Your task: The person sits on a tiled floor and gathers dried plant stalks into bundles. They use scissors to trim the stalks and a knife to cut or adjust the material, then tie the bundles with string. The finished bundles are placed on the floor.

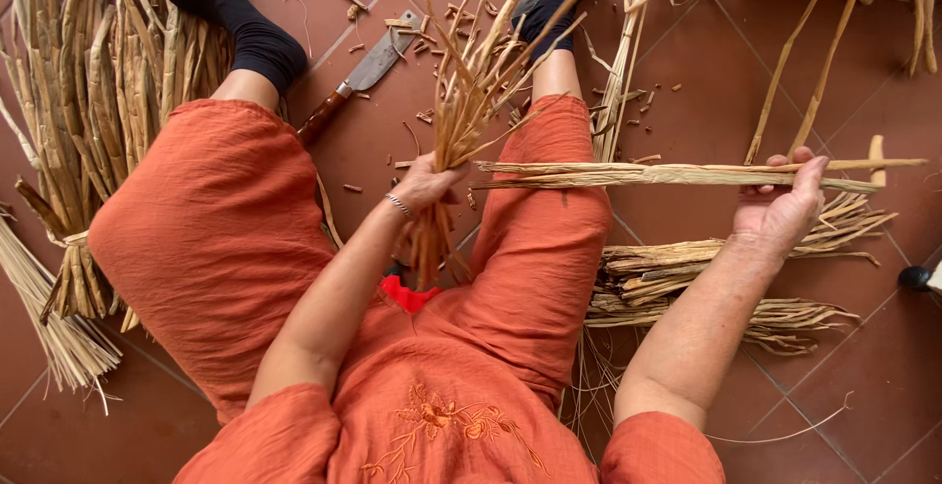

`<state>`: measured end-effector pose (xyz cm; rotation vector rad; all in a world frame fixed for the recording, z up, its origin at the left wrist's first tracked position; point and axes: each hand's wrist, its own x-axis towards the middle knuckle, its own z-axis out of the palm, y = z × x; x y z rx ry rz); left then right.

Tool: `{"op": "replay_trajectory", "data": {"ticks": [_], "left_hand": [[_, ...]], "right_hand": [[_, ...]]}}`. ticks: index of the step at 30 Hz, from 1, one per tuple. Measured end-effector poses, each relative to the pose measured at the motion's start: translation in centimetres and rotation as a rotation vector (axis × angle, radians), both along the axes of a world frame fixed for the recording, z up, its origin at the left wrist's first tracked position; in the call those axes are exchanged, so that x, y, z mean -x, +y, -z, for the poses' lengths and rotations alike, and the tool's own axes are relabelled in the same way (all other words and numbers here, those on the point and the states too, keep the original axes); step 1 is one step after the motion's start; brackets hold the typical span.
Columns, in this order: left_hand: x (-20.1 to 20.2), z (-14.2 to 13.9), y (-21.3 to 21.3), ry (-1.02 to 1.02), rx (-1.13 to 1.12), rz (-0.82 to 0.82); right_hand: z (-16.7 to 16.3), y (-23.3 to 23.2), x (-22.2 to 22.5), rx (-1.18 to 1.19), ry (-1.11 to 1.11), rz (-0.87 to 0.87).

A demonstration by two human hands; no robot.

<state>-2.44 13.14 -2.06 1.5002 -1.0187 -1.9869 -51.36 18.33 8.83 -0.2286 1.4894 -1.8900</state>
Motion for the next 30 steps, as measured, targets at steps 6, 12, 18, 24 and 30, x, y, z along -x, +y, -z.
{"op": "replay_trajectory", "data": {"ticks": [6, 12, 18, 24, 30], "left_hand": [[3.3, 0.3, -0.2, 0.14, -0.16, 0.059], [2.8, 0.1, 1.1, 0.315, -0.21, -0.148], [1.4, -2.3, 1.4, 0.401, -0.147, -0.125], [-1.1, -5.1, 0.8, 0.436, -0.156, -0.237], [-3.7, -5.8, 0.6, 0.4, -0.099, -0.265]], "right_hand": [[0.2, 0.5, 1.0, 0.018, -0.082, -0.042], [-1.1, 0.6, -3.8, 0.014, -0.051, -0.097], [-0.6, 0.4, -12.9, 0.072, -0.11, -0.588], [0.8, -1.0, -18.2, 0.013, -0.144, -0.685], [0.7, -3.5, -19.5, 0.037, -0.112, -0.746]]}}
